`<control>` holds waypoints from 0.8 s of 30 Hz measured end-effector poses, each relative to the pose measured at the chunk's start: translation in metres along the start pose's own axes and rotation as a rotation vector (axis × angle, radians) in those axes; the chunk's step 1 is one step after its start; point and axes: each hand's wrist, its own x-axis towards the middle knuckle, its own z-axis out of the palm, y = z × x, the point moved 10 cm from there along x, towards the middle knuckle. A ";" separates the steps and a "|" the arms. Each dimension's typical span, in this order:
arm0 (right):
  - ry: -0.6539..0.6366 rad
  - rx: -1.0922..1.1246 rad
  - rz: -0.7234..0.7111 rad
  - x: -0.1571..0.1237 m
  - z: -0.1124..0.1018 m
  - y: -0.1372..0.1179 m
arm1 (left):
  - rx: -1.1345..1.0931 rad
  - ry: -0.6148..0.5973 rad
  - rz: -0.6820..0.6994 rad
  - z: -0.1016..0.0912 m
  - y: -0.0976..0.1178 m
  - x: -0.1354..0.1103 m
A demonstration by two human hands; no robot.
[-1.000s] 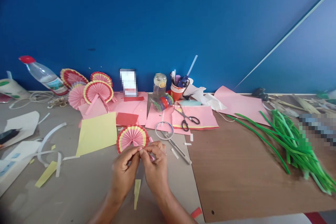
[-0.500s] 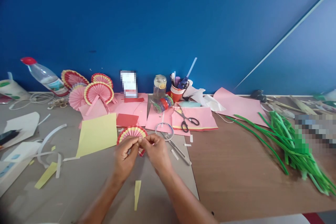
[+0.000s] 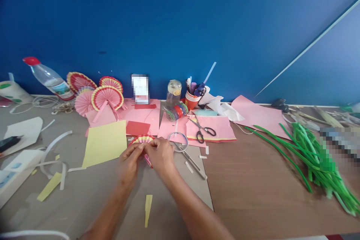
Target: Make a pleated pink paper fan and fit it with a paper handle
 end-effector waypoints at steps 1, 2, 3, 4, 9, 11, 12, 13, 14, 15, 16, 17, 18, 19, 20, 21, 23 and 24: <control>0.007 -0.039 -0.013 0.000 0.001 -0.003 | -0.071 0.032 -0.049 -0.002 -0.005 0.001; 0.002 -0.054 -0.027 -0.001 0.002 -0.005 | -0.122 0.059 -0.081 -0.005 -0.009 0.001; -0.017 -0.050 -0.039 -0.001 0.005 -0.006 | -0.147 0.081 -0.096 -0.007 -0.010 0.002; -0.044 -0.032 -0.049 -0.001 0.009 -0.007 | -0.143 0.094 -0.100 -0.009 -0.010 0.002; -0.108 0.147 -0.018 -0.001 0.020 0.004 | 0.242 0.117 0.066 -0.016 0.011 0.000; -0.118 0.257 0.020 0.000 0.024 0.010 | 0.404 0.139 0.209 -0.016 0.027 -0.004; -0.142 0.329 0.037 0.000 0.028 0.012 | 0.450 0.145 0.278 -0.015 0.034 -0.007; -0.174 0.410 0.057 0.000 0.032 0.013 | 0.476 0.144 0.338 -0.013 0.039 -0.009; -0.211 0.494 0.079 -0.001 0.037 0.014 | 0.487 0.138 0.384 -0.011 0.043 -0.011; -0.245 0.569 0.098 -0.002 0.041 0.014 | 0.492 0.132 0.414 -0.010 0.046 -0.012; -0.262 0.625 0.113 -0.003 0.043 0.013 | 0.496 0.131 0.429 -0.009 0.047 -0.013; -0.260 0.653 0.122 -0.003 0.043 0.013 | 0.500 0.131 0.431 -0.008 0.047 -0.013; -0.241 0.650 0.121 -0.003 0.041 0.013 | 0.504 0.136 0.429 -0.008 0.046 -0.013; -0.209 0.625 0.111 -0.003 0.038 0.012 | 0.510 0.142 0.429 -0.008 0.046 -0.013; -0.177 0.592 0.097 -0.003 0.034 0.011 | 0.521 0.149 0.439 -0.008 0.047 -0.014; -0.151 0.572 0.089 -0.003 0.032 0.009 | 0.536 0.158 0.463 -0.007 0.050 -0.015; -0.150 0.613 0.106 -0.004 0.031 0.005 | 0.568 0.177 0.539 -0.004 0.059 -0.018; -0.165 0.671 0.129 -0.004 0.033 0.004 | 0.586 0.187 0.580 -0.002 0.065 -0.020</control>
